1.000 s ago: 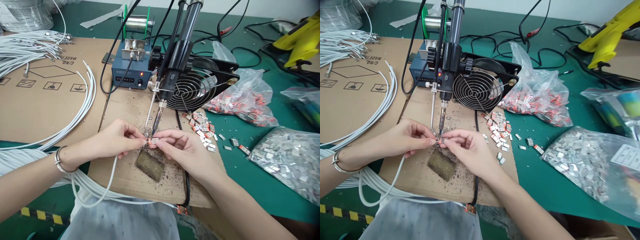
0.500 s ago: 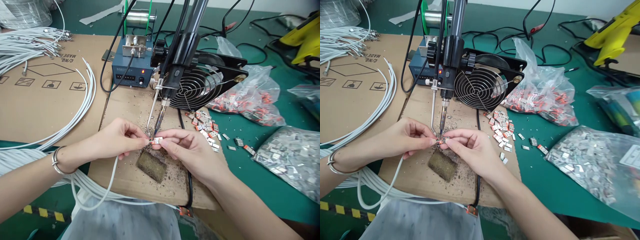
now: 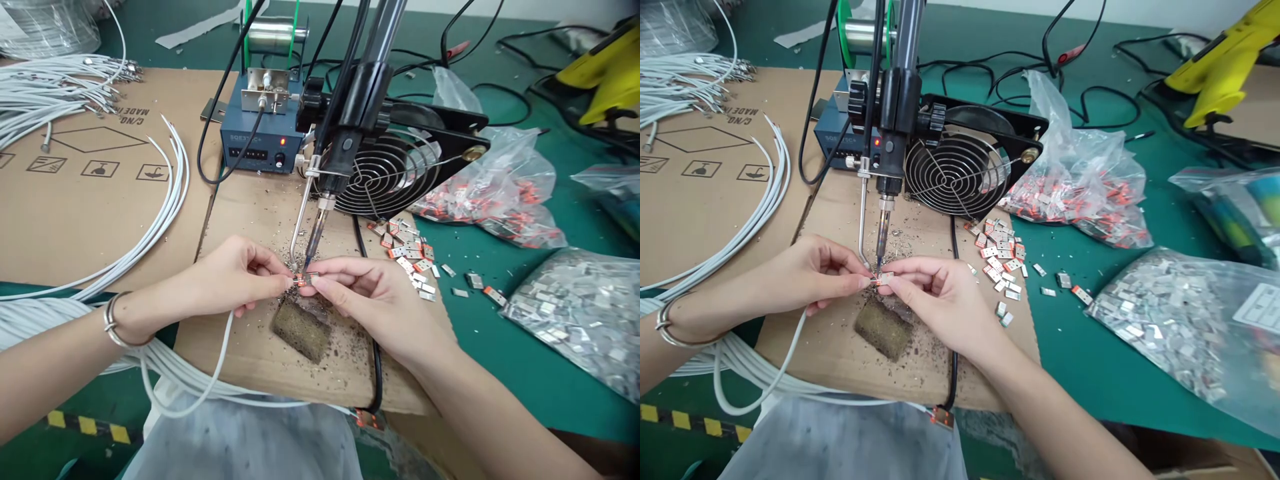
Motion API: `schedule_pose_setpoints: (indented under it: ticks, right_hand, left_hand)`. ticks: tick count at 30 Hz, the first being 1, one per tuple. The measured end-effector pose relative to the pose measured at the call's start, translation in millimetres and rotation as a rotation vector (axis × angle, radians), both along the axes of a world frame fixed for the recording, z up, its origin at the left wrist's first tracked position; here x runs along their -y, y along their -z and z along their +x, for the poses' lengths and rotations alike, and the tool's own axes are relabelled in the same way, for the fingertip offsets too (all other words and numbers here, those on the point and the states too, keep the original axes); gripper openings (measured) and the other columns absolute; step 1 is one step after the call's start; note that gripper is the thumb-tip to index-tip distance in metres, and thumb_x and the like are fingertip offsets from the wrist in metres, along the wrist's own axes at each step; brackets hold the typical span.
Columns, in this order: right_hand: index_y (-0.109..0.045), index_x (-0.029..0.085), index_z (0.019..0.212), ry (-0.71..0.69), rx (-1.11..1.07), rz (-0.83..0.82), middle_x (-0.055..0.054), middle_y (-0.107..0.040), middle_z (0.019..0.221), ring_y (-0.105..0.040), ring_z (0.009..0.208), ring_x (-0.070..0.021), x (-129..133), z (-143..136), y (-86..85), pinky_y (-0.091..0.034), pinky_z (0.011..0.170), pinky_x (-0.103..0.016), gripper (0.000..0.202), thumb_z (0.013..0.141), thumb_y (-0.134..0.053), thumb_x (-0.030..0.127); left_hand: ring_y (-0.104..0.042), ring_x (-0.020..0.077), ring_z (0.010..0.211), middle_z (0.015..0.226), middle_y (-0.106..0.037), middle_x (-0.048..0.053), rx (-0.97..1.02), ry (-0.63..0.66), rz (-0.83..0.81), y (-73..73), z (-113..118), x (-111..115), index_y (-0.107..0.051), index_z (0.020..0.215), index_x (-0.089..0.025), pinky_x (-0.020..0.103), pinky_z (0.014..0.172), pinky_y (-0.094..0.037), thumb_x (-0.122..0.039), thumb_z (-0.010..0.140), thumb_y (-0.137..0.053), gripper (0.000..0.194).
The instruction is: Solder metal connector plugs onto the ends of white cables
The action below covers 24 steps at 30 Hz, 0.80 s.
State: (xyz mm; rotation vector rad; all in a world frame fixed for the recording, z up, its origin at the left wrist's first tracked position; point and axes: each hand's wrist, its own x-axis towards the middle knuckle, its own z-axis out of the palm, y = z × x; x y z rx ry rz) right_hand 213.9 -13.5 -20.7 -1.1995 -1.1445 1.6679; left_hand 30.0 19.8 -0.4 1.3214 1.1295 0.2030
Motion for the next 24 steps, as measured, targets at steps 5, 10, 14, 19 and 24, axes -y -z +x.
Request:
schedule_pose_setpoints:
  ticks: [5, 10, 14, 19, 24]
  right_hand:
    - [-0.069, 0.021, 0.08, -0.02, 0.009, 0.011, -0.002, -0.071, 0.072, -0.068, 0.069, -0.0124, -0.1, 1.2, 0.6, -0.054, 0.065, -0.018, 0.008, 0.072, -0.07, 0.022]
    - [-0.069, 0.02, 0.08, -0.026, 0.026, 0.017, -0.003, -0.071, 0.072, -0.068, 0.069, -0.0149, 0.5, 2.5, 0.9, -0.055, 0.066, -0.022, 0.01, 0.071, -0.071, 0.024]
    - [-0.069, 0.019, 0.081, -0.05, 0.003, 0.003, -0.003, -0.071, 0.071, -0.068, 0.07, -0.0141, 0.0, 4.8, 2.4, -0.054, 0.065, -0.02, 0.011, 0.072, -0.071, 0.025]
    - [-0.068, 0.018, 0.082, -0.06, 0.004, -0.019, -0.003, -0.071, 0.072, -0.067, 0.07, -0.0146, 0.0, 6.4, 1.2, -0.054, 0.065, -0.021, 0.012, 0.073, -0.07, 0.026]
    - [-0.068, 0.018, 0.079, -0.02, 0.152, 0.014, -0.004, -0.069, 0.066, -0.065, 0.061, -0.0156, 1.2, 0.8, -0.9, -0.051, 0.052, -0.022, 0.014, 0.068, -0.07, 0.026]
  left_hand:
    - [-0.042, 0.0035, 0.034, 0.044, -0.046, -0.006, 0.016, 0.015, 0.019, 1.3, -1.3, 0.8, -0.066, 0.08, -0.013, 0.011, 0.03, -0.037, -0.021, 0.075, -0.057, 0.013]
    - [-0.042, 0.0041, 0.033, 0.043, -0.046, -0.006, 0.011, -0.003, 0.0, 1.1, -1.0, 1.2, -0.066, 0.079, -0.013, 0.011, 0.03, -0.037, -0.021, 0.075, -0.058, 0.013]
    - [-0.041, 0.0039, 0.033, 0.042, -0.044, -0.007, 0.01, -0.011, -0.017, -1.9, 0.3, 1.7, -0.066, 0.078, -0.012, 0.011, 0.03, -0.037, -0.02, 0.074, -0.058, 0.012]
    - [-0.041, 0.0032, 0.033, 0.044, -0.045, -0.007, 0.025, -0.015, -0.028, -4.6, 1.7, 3.4, -0.065, 0.077, -0.012, 0.011, 0.03, -0.036, -0.019, 0.073, -0.059, 0.011]
    - [-0.041, 0.0035, 0.033, 0.042, -0.044, -0.007, 0.017, -0.025, -0.041, -2.1, 2.0, 2.6, -0.064, 0.076, -0.012, 0.011, 0.03, -0.036, -0.019, 0.072, -0.059, 0.009]
